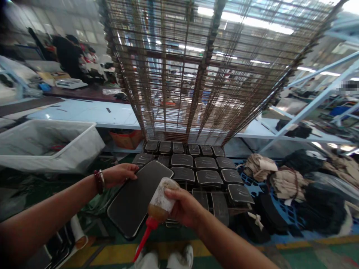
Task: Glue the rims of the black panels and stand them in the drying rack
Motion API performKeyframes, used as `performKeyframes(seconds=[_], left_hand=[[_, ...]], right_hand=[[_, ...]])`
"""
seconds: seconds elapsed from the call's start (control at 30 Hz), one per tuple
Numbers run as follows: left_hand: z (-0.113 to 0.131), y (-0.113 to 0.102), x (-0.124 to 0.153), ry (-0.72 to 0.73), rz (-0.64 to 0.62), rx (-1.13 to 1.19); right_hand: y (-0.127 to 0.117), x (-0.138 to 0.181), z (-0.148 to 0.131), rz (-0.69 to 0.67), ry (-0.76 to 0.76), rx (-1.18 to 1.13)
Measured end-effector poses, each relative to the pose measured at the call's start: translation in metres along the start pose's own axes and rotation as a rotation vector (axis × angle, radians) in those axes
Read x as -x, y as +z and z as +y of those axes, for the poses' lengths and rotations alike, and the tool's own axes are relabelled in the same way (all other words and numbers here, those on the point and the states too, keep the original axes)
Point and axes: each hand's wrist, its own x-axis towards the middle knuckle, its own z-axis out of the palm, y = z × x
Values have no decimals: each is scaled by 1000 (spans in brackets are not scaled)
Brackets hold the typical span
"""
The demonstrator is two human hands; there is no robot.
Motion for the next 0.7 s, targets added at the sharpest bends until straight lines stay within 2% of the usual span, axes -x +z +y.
performKeyframes(seconds=[0.13,0.3,0.43,0.57,0.7], left_hand=[[-7,0,8,92,17,63],[-7,-9,26,171,37,68],[-9,-3,35,122,48,60],[-10,5,36,82,64,42],[-12,-1,30,109,38,-18]], right_hand=[[-10,14,-15,170,-133,-61],[-20,32,-63,380,-531,-73],[-18,37,-91,430,-792,53],[-16,37,-91,413,-820,177],[-19,35,-84,429,-818,195]])
